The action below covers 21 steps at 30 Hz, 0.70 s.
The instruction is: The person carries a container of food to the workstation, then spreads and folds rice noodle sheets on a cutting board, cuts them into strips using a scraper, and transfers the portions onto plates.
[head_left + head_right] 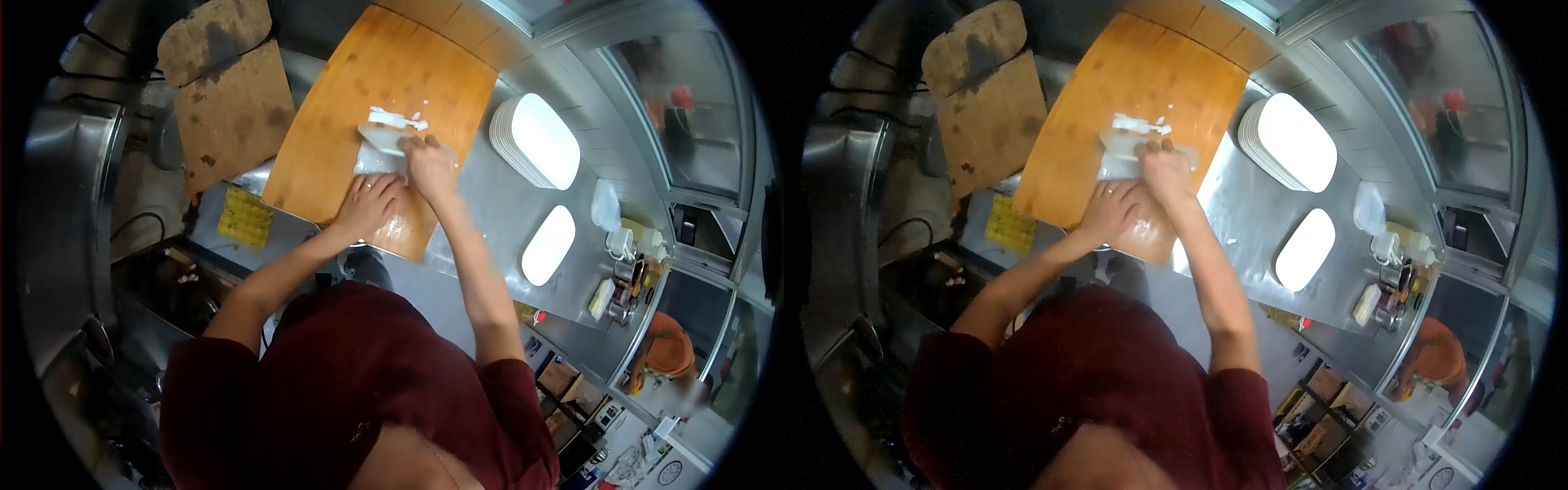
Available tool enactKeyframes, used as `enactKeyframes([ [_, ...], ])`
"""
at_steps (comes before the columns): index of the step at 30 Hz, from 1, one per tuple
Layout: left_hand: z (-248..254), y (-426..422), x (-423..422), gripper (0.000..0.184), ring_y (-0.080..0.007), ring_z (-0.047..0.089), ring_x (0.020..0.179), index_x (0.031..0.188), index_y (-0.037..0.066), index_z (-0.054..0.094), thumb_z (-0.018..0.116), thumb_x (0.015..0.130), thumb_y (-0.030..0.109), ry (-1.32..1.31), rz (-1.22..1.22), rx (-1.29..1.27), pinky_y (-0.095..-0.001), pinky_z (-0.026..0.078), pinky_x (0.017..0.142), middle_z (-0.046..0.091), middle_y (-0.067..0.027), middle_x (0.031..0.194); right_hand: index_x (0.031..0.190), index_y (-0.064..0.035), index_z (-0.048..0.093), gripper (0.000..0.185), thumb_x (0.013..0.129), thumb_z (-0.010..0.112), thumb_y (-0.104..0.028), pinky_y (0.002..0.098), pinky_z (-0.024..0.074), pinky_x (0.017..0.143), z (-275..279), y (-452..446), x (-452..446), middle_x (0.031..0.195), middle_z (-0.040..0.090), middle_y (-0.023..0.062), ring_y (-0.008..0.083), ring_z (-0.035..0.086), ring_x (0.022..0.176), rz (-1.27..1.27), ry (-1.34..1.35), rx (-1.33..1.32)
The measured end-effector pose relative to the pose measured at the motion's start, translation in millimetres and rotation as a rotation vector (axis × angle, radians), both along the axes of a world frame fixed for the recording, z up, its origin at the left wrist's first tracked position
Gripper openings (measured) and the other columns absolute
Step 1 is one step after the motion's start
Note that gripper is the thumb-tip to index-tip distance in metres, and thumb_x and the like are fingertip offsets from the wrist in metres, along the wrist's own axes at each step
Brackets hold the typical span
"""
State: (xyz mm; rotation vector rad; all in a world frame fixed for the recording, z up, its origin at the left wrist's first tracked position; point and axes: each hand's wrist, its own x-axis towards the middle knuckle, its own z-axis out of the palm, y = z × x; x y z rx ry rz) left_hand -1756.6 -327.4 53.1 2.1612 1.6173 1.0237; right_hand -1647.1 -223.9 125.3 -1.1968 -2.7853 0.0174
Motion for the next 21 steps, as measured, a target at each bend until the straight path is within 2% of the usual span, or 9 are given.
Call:
enactKeyframes([
  [4,-11,-2,-3,0.029,-0.0282,0.047,0.097,0.099,0.005,0.056,0.058,0.075,0.020,0.154,0.001,0.011,-0.0414,0.035,0.086,0.052,-0.0098,0.107,0.080,-0.0102,0.059,0.022,0.058,0.061,-0.011,0.0332,0.0496,0.057,-16,-31,0,0.076,0.060,0.0060,0.0225,0.059,0.072,0.034,0.068,0.121],
  [7,-6,0,0,0.031,-0.0291,0.047,0.096,0.099,0.004,0.057,0.059,0.074,0.022,0.022,-0.013,0.021,-0.0444,0.035,0.086,0.053,-0.0112,0.104,0.081,-0.0111,0.059,0.021,0.060,0.060,-0.010,0.0326,0.0500,0.056,-16,-6,1,0.079,0.060,0.0059,0.0223,0.059,0.075,-0.040,-0.072,-0.060],
  [8,-9,0,-1,0.029,-0.0284,0.046,0.097,0.098,0.005,0.057,0.058,0.075,0.022,0.043,-0.013,0.008,-0.0437,0.035,0.085,0.054,-0.0110,0.103,0.082,-0.0112,0.059,0.021,0.062,0.060,-0.011,0.0330,0.0499,0.056,-2,-17,5,0.081,0.060,0.0058,0.0231,0.059,0.078,-0.010,0.044,-0.005],
  [12,-10,-3,-2,0.034,-0.0253,0.044,0.103,0.107,0.004,0.055,0.056,0.076,0.020,0.218,-0.045,-0.125,-0.0393,0.034,0.089,0.050,-0.0085,0.109,0.085,-0.0115,0.060,0.022,0.063,0.059,-0.010,0.0351,0.0496,0.058,-12,-31,0,0.082,0.061,0.0064,0.0238,0.059,0.079,0.003,0.009,0.019],
  [15,-12,-10,-4,0.037,-0.0258,0.043,0.103,0.109,0.004,0.053,0.056,0.076,0.021,0.156,-0.072,-0.126,-0.0401,0.032,0.091,0.050,-0.0098,0.108,0.084,-0.0122,0.061,0.019,0.066,0.056,-0.009,0.0343,0.0494,0.058,-2,-14,2,0.081,0.061,0.0054,0.0228,0.059,0.079,-0.017,-0.011,-0.040],
  [16,-11,-4,-5,0.038,-0.0260,0.043,0.103,0.109,0.004,0.052,0.056,0.076,0.021,0.133,-0.072,-0.112,-0.0403,0.032,0.091,0.049,-0.0102,0.108,0.083,-0.0121,0.061,0.019,0.065,0.057,-0.010,0.0339,0.0492,0.060,3,-30,4,0.080,0.062,0.0054,0.0232,0.059,0.079,0.014,0.066,0.019],
  [19,-10,-5,-5,0.042,-0.0260,0.042,0.105,0.114,0.003,0.050,0.056,0.076,0.021,0.244,-0.116,-0.126,-0.0400,0.031,0.093,0.049,-0.0108,0.112,0.086,-0.0127,0.062,0.022,0.064,0.057,-0.010,0.0337,0.0492,0.062,-8,-36,2,0.081,0.062,0.0058,0.0238,0.059,0.078,0.011,0.025,0.002],
  [20,-9,-4,-3,0.040,-0.0263,0.042,0.107,0.111,0.003,0.052,0.056,0.076,0.021,0.120,-0.058,-0.049,-0.0403,0.029,0.095,0.049,-0.0114,0.113,0.085,-0.0128,0.062,0.022,0.065,0.057,-0.010,0.0338,0.0492,0.061,-8,-38,4,0.081,0.062,0.0055,0.0238,0.059,0.078,0.004,0.043,0.002],
  [21,-10,-9,-1,0.039,-0.0264,0.042,0.107,0.110,0.003,0.052,0.056,0.076,0.021,0.129,-0.074,-0.091,-0.0406,0.029,0.095,0.049,-0.0116,0.113,0.085,-0.0128,0.061,0.021,0.065,0.057,-0.010,0.0339,0.0492,0.060,-8,-41,9,0.080,0.062,0.0052,0.0238,0.059,0.078,-0.004,0.060,-0.003],
])
